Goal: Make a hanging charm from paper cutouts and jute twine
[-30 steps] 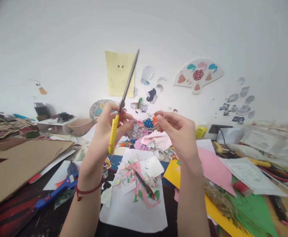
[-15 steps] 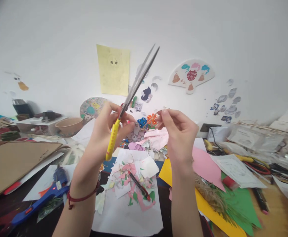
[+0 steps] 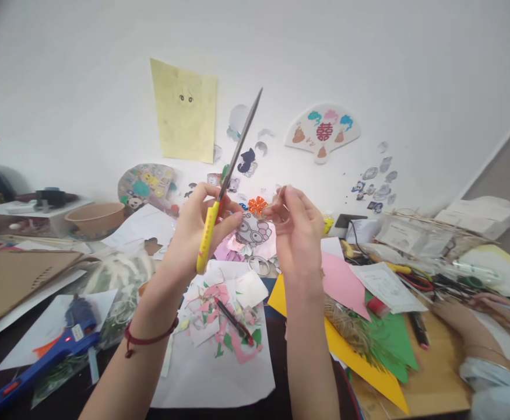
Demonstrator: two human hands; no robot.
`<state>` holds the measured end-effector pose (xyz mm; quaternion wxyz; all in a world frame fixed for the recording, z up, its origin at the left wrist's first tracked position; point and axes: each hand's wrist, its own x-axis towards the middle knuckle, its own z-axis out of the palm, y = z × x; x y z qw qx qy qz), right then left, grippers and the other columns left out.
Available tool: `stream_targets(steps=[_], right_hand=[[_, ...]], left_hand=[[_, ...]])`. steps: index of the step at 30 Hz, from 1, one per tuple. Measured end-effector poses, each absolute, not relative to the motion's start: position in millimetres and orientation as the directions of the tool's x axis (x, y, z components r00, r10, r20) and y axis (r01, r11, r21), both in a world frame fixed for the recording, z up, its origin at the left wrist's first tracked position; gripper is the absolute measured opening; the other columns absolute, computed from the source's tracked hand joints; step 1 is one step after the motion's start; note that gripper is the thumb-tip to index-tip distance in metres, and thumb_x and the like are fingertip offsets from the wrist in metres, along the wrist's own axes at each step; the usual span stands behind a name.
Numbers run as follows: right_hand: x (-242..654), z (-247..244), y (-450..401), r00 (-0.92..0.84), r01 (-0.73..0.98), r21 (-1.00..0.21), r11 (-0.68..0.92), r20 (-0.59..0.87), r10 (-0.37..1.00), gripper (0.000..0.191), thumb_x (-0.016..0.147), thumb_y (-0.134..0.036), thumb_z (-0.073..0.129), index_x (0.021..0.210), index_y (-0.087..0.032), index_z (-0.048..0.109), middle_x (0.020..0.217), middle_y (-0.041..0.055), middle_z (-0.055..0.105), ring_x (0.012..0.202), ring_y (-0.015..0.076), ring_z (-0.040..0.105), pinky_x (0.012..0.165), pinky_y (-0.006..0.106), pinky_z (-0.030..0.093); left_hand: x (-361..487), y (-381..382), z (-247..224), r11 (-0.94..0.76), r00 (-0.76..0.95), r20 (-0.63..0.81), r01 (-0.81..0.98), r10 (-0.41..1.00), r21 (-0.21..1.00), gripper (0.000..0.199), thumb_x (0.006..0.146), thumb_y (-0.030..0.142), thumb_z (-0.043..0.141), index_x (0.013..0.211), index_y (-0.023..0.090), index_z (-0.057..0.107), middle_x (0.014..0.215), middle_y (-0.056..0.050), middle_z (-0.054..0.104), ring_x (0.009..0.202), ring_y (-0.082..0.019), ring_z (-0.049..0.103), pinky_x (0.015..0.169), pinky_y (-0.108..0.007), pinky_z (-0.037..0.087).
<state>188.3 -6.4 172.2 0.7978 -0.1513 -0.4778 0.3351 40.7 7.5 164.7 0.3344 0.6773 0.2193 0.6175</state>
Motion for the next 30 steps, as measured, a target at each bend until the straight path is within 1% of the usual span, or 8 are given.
stream_targets(steps=[4, 8, 10, 13, 15, 19, 25, 30], right_hand=[[184, 172, -6, 0.267, -0.440, -0.556, 0.706, 0.670, 0.693, 0.013, 0.083, -0.029, 0.073, 0.076, -0.019, 0.071, 0.066, -0.0049, 0.058, 0.064, 0.0048, 0.058, 0.064, 0.016, 0.052], [181, 172, -5, 0.265, -0.458, -0.538, 0.708, 0.678, 0.686, 0.014, 0.088, -0.029, 0.068, 0.078, -0.020, 0.071, 0.071, -0.0036, 0.066, 0.067, 0.0060, 0.064, 0.069, 0.018, 0.055], [180, 172, -6, 0.277, -0.441, -0.527, 0.726, 0.690, 0.669, 0.015, 0.089, -0.029, 0.066, 0.078, -0.020, 0.072, 0.074, -0.0030, 0.068, 0.070, 0.0072, 0.066, 0.070, 0.019, 0.056], [181, 172, -6, 0.310, -0.409, -0.497, 0.766, 0.713, 0.629, 0.017, 0.089, -0.031, 0.066, 0.078, -0.020, 0.073, 0.076, -0.0025, 0.071, 0.073, 0.0088, 0.069, 0.072, 0.021, 0.057], [182, 172, -6, 0.339, -0.404, -0.472, 0.784, 0.718, 0.607, 0.016, 0.089, -0.030, 0.066, 0.079, -0.019, 0.073, 0.076, -0.0024, 0.072, 0.074, 0.0091, 0.070, 0.074, 0.022, 0.057], [187, 173, -5, 0.384, -0.398, -0.440, 0.805, 0.717, 0.581, 0.015, 0.087, -0.032, 0.069, 0.079, -0.020, 0.073, 0.077, -0.0025, 0.073, 0.075, 0.0092, 0.071, 0.075, 0.022, 0.057], [190, 174, -5, 0.415, -0.405, -0.412, 0.816, 0.713, 0.566, 0.010, 0.087, -0.030, 0.068, 0.083, -0.022, 0.073, 0.082, -0.0039, 0.073, 0.075, 0.0065, 0.068, 0.073, 0.020, 0.056], [192, 174, -6, 0.387, -0.464, -0.410, 0.785, 0.704, 0.596, 0.005, 0.084, -0.028, 0.071, 0.081, -0.024, 0.072, 0.080, -0.0048, 0.069, 0.078, 0.0065, 0.066, 0.076, 0.019, 0.054]], left_hand=[[36, 8, 165, -0.682, 0.123, 0.689, -0.097, 0.714, 0.725, 0.027, 0.079, 0.022, 0.068, 0.090, 0.022, 0.043, 0.077, 0.003, 0.066, 0.060, -0.009, 0.052, 0.060, -0.024, 0.040], [37, 14, 162, -0.709, 0.126, 0.708, -0.047, 0.695, 0.704, 0.025, 0.082, 0.025, 0.066, 0.091, 0.023, 0.043, 0.081, 0.002, 0.064, 0.066, -0.010, 0.054, 0.064, -0.025, 0.041], [40, 16, 162, -0.725, 0.081, 0.722, 0.029, 0.688, 0.688, 0.025, 0.085, 0.036, 0.065, 0.091, 0.023, 0.044, 0.087, 0.001, 0.063, 0.070, -0.011, 0.054, 0.066, -0.027, 0.041], [42, 15, 164, -0.731, -0.040, 0.746, 0.176, 0.664, 0.660, 0.038, 0.086, 0.054, 0.061, 0.093, 0.022, 0.042, 0.093, -0.002, 0.060, 0.080, -0.015, 0.057, 0.069, -0.030, 0.040], [39, 11, 166, -0.743, -0.060, 0.776, 0.249, 0.628, 0.621, 0.042, 0.086, 0.058, 0.059, 0.098, 0.022, 0.040, 0.100, -0.006, 0.058, 0.089, -0.018, 0.057, 0.073, -0.032, 0.042], [26, 1, 171, -0.770, 0.095, 0.810, 0.393, 0.578, 0.503, 0.049, 0.084, 0.055, 0.061, 0.112, 0.021, 0.037, 0.118, -0.011, 0.055, 0.100, -0.023, 0.056, 0.077, -0.036, 0.042], [16, -4, 174, -0.696, 0.268, 0.690, 0.547, 0.672, 0.466, 0.040, 0.083, 0.051, 0.062, 0.104, 0.023, 0.043, 0.098, -0.004, 0.064, 0.083, -0.023, 0.061, 0.067, -0.034, 0.039], [18, 2, 170, -0.722, 0.331, 0.677, 0.536, 0.657, 0.437, 0.039, 0.083, 0.053, 0.062, 0.101, 0.024, 0.043, 0.103, -0.003, 0.065, 0.083, -0.022, 0.061, 0.068, -0.033, 0.039]])
